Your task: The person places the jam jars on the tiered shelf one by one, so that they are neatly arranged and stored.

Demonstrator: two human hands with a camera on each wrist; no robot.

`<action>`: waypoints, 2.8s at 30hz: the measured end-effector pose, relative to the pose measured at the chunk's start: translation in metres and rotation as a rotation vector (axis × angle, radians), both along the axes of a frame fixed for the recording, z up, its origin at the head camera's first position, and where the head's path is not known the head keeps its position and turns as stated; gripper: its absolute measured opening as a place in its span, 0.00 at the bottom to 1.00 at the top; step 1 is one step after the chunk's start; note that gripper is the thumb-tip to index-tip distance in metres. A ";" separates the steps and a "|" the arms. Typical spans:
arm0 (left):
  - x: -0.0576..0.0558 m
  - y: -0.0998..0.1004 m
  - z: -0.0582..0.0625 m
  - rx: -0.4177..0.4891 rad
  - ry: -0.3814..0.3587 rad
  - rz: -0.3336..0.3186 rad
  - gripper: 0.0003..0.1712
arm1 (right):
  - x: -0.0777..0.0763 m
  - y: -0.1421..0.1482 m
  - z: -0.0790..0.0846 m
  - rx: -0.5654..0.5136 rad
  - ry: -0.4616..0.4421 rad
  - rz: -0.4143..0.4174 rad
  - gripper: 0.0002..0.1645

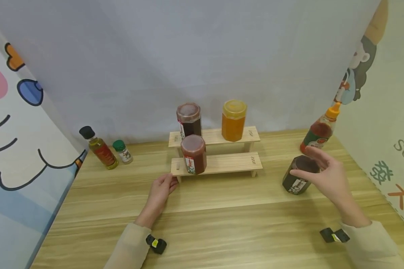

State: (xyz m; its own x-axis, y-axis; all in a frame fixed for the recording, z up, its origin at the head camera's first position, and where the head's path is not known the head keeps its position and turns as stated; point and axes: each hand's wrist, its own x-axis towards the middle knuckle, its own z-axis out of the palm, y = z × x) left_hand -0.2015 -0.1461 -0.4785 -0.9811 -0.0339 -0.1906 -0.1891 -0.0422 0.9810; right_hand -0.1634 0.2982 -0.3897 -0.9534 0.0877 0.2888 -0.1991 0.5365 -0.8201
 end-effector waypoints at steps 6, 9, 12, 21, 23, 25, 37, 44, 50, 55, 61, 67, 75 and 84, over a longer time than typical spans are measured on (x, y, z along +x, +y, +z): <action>0.000 0.001 0.000 -0.004 0.010 0.000 0.24 | 0.002 0.015 -0.003 -0.014 -0.054 -0.034 0.49; 0.001 0.001 0.000 -0.006 0.016 -0.002 0.24 | 0.002 0.020 -0.006 0.007 -0.055 -0.035 0.50; 0.003 0.000 0.000 -0.005 0.039 -0.001 0.26 | 0.004 0.025 -0.010 0.021 -0.068 -0.030 0.51; 0.003 0.001 0.000 -0.001 0.024 -0.006 0.25 | 0.008 0.030 -0.025 0.009 -0.146 -0.018 0.54; 0.001 0.000 0.000 0.002 0.011 -0.004 0.25 | 0.008 0.029 -0.030 0.008 -0.148 -0.002 0.53; 0.000 0.000 -0.001 0.001 0.004 0.000 0.24 | 0.007 0.029 -0.034 0.000 -0.154 0.013 0.52; 0.000 0.000 -0.002 0.015 0.011 0.009 0.23 | 0.003 0.029 -0.058 -0.060 -0.138 0.086 0.40; 0.002 0.000 0.000 -0.015 0.018 0.004 0.24 | 0.002 0.031 -0.058 0.000 -0.204 0.047 0.37; 0.002 0.000 0.000 -0.026 0.018 -0.008 0.24 | 0.002 0.030 -0.054 0.044 -0.248 0.019 0.37; 0.002 0.000 0.000 -0.026 0.017 -0.003 0.24 | 0.002 0.030 -0.054 0.061 -0.246 0.013 0.36; 0.002 0.000 0.001 -0.026 0.016 -0.001 0.24 | 0.001 0.029 -0.054 0.043 -0.234 0.003 0.35; 0.002 0.001 0.002 -0.026 0.010 -0.002 0.24 | 0.001 0.025 -0.056 0.021 -0.214 0.004 0.35; 0.002 0.001 0.000 -0.021 0.006 0.003 0.23 | -0.002 0.015 -0.049 0.021 -0.167 0.015 0.31; 0.002 0.000 -0.001 -0.025 0.007 -0.001 0.24 | -0.007 -0.006 -0.033 -0.074 -0.101 0.083 0.33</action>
